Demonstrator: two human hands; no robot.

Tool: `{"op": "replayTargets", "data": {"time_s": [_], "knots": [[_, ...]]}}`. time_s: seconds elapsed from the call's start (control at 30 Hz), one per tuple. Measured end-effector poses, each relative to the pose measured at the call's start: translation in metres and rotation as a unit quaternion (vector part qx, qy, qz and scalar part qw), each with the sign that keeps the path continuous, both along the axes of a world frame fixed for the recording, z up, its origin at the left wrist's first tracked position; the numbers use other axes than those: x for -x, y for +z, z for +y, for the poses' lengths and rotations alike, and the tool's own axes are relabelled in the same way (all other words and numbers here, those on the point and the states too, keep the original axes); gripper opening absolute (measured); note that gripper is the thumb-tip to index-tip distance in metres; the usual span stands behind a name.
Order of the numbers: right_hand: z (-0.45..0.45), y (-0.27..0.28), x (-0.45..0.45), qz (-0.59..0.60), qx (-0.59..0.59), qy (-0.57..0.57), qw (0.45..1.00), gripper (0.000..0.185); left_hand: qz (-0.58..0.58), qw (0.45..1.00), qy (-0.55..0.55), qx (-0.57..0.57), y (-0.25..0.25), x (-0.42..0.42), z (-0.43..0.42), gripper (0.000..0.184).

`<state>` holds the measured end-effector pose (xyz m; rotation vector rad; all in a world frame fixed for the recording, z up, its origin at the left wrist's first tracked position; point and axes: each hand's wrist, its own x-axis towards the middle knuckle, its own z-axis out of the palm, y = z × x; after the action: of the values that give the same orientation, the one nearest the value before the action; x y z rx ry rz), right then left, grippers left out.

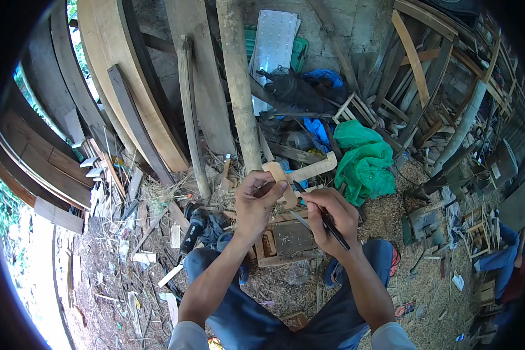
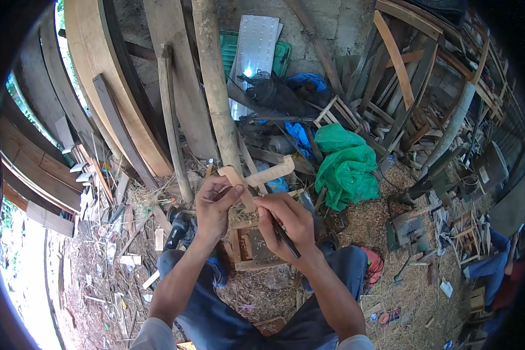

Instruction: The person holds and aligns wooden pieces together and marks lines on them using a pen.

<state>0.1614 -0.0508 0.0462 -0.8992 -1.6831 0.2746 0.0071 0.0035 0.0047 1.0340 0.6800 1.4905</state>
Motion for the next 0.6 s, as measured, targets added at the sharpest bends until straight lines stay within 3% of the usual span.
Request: {"op": "replayTargets", "data": {"time_s": [0.3,0.4,0.5,0.57,0.6], "knots": [[-0.001,-0.003,-0.002,-0.038,0.031,0.009,0.999,0.022,-0.011,1.000,-0.015,-0.002,0.002,0.002,-0.001,0.016],[0.002,-0.003,-0.009,-0.057,0.065,-0.005,0.996,0.012,-0.012,1.000,0.003,0.007,0.004,0.001,-0.001,0.016],[0.011,-0.007,-0.019,-0.071,-0.023,-0.038,0.997,0.012,-0.014,1.000,-0.008,0.009,0.001,0.001,0.000,0.016],[0.017,-0.023,-0.020,0.052,0.117,-0.072,0.989,0.023,-0.033,0.999,-0.024,0.021,0.000,0.001,0.000,0.015],[0.019,-0.026,-0.015,0.170,0.193,-0.021,0.966,0.027,-0.052,0.997,-0.043,0.034,-0.001,0.001,-0.001,0.015]]}}
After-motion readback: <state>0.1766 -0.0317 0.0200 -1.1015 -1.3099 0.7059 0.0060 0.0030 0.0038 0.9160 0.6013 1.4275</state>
